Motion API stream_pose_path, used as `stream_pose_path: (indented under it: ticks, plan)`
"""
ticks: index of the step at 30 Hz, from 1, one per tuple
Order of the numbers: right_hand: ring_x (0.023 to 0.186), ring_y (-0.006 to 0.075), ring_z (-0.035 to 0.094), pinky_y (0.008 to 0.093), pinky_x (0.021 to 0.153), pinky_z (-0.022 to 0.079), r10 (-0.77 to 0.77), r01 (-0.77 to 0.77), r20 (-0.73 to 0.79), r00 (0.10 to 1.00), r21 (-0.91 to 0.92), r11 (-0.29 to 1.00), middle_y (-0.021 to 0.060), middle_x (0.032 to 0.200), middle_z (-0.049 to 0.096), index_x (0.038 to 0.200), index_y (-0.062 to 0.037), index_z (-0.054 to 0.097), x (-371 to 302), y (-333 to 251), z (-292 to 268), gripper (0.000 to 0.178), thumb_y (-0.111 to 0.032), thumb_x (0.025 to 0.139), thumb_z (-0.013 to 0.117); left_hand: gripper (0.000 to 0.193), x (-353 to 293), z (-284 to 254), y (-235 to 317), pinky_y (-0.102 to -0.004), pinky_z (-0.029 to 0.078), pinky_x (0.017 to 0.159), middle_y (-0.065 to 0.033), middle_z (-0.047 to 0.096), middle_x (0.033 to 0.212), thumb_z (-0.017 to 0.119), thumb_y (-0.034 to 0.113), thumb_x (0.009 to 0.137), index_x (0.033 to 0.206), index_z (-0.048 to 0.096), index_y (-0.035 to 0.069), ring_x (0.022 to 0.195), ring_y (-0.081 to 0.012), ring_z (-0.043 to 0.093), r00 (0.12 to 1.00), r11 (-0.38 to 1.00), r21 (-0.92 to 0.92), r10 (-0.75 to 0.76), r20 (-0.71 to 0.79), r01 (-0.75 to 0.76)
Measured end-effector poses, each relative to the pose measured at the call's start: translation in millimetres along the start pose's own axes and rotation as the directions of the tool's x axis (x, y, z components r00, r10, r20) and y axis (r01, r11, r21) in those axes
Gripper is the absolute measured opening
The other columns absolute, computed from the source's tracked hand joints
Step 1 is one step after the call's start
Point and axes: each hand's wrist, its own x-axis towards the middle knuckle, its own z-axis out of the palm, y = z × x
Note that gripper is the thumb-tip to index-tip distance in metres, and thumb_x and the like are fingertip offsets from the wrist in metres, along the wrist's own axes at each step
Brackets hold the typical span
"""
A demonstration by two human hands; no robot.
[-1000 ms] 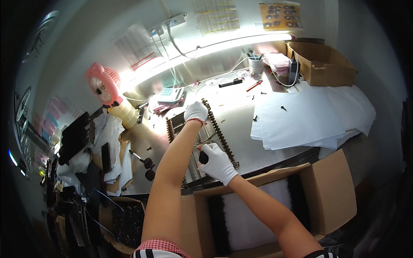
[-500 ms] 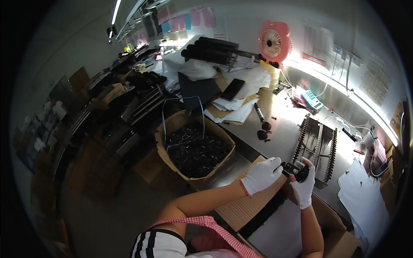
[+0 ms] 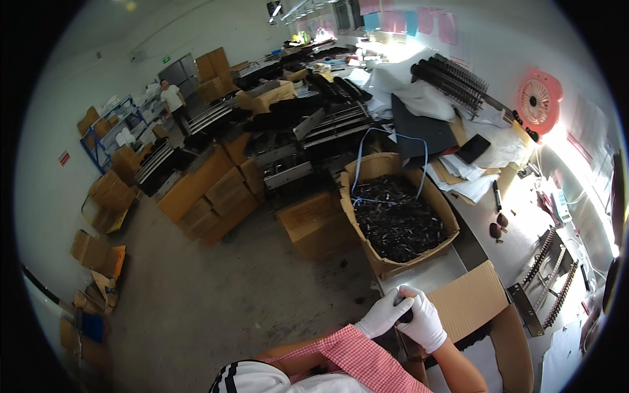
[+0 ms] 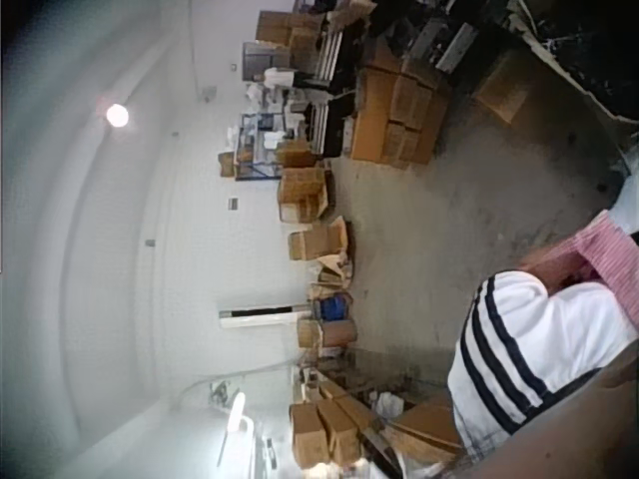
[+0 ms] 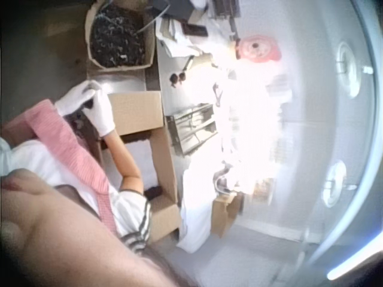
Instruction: The person assembles metal frames by inserting black cylindrical components into slots on a metal rack. They repeatedly pick up the components, align them with the rack, and press them into place. The person then places the assembled frames into a cardboard box.
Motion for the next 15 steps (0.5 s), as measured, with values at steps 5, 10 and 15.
stream_pose_path:
  ticks: [5, 10, 15]
  plan:
    - [0.108, 0.0346, 0.061, 0.0415, 0.091, 0.052, -0.248, 0.245, 0.069, 0.966, 0.041, 0.969, 0.0133, 0.121, 0.06, 0.127, -0.0063, 0.053, 5.5, -3.9, 16.2, 0.077, -0.013, 0.058, 0.088, 0.054, -21.6, -15.8, -21.0, -0.0306, 0.049, 0.089, -0.005, 0.053, 0.12, 0.063, 0.043, 0.097, 0.131, 0.043, 0.006, 0.111, -0.0128, 0.05, 0.977, 0.82, -0.533, -0.149, 0.154, 0.209]
    - [0.108, 0.0387, 0.06, 0.044, 0.092, 0.051, -0.329, 0.316, 0.159, 0.931, 0.103, 0.943, 0.016, 0.121, 0.059, 0.125, -0.0072, 0.052, 5.8, -6.1, 18.0, 0.075, -0.01, 0.057, 0.084, 0.044, -27.0, -15.6, -25.2, -0.0289, 0.048, 0.091, -0.0051, 0.058, 0.114, 0.072, 0.03, 0.092, 0.12, 0.055, 0.0, 0.108, -0.0118, 0.053, 0.934, 0.806, -0.556, 0.015, 0.358, 0.201]
    - [0.115, 0.0371, 0.058, 0.0496, 0.102, 0.043, -0.283, 0.284, 0.229, 0.931, 0.03, 0.958, 0.0137, 0.127, 0.06, 0.136, -0.0102, 0.043, 3.6, -4.9, 19.4, 0.087, -0.024, 0.061, 0.086, 0.046, -24.8, -14.9, -28.8, -0.03, 0.048, 0.093, -0.0075, 0.061, 0.115, 0.075, 0.024, 0.088, 0.122, 0.056, -0.001, 0.111, -0.0157, 0.055, 0.94, 0.915, -0.346, -0.088, 0.331, 0.208]
